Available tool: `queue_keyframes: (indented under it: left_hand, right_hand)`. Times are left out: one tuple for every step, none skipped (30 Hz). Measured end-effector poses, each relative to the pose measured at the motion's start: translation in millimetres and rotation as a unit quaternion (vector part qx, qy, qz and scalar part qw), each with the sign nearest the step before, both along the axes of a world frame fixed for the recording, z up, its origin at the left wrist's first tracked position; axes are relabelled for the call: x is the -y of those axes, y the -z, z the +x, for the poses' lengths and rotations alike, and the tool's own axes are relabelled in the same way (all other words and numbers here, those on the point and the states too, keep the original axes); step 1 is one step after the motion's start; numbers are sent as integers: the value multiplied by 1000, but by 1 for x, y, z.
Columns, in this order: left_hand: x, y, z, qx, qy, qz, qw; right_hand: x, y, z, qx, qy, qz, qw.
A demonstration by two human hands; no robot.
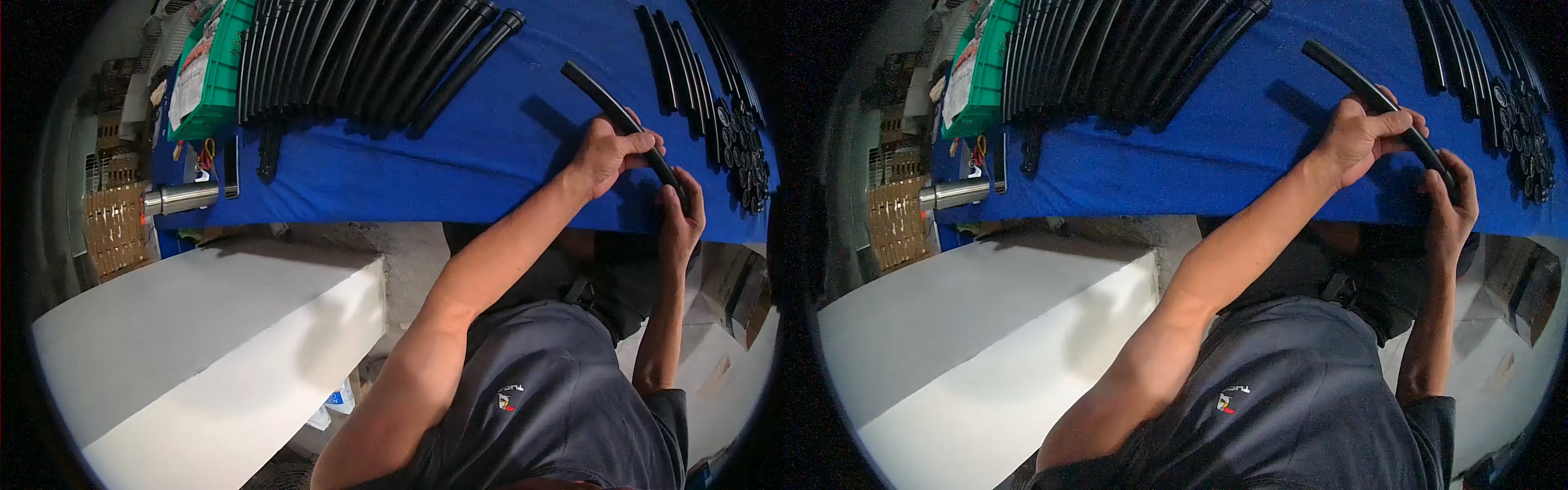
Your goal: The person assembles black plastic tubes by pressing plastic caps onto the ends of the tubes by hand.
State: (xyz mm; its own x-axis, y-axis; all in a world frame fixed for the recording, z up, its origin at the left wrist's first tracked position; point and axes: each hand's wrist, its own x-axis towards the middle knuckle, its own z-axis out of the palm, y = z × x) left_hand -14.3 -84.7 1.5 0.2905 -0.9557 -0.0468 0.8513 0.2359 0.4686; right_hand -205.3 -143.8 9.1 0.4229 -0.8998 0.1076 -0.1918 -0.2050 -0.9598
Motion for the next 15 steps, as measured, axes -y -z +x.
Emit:
queue_keyframes:
  left_hand:
    - [-1,-1,0,-15,-4,-14,1000]
    - [-1,1,0,-28,-3,-19,999]
    - [1,3,1,-40,-2,-26,999]
    - [2,4,1,-52,-1,-33,998]
    - [4,5,0,-31,3,-12,999]
    - [4,3,-2,-9,7,10,1000]
    - [4,2,-3,11,11,33,999]
    - [4,2,-2,11,13,27,999]
    - [4,3,-1,10,15,22,1000]
    - [4,4,-1,11,17,18,1000]
    - [3,4,0,-8,18,5,1000]
    - [3,3,0,-26,20,-9,999]
    - [3,2,1,-43,21,-22,999]
    - [3,0,1,-40,22,-16,999]
    - [3,-1,0,-38,21,-9,999]
  right_hand:
    - [3,-4,-2,11,-23,50,998]
    - [8,-6,-4,24,-44,99,994]
    - [12,-8,-5,38,-66,148,986]
    - [15,-8,-8,1,-60,125,990]
    - [15,-8,-7,-1,-50,69,996]
    - [13,-5,-6,-4,-41,13,999]
    - [12,-5,-4,-7,-31,-41,999]
    - [10,-7,-2,7,-19,-29,999]
    - [4,-13,2,20,-7,-16,1000]
    - [2,-15,4,34,5,-2,999]
    - [7,-13,-2,27,-20,44,998]
    - [15,-11,-10,19,-45,90,995]
    - [19,-10,-15,13,-70,135,988]
    - [18,-7,-18,-6,-59,83,995]
    - [11,-6,-16,-25,-49,31,998]
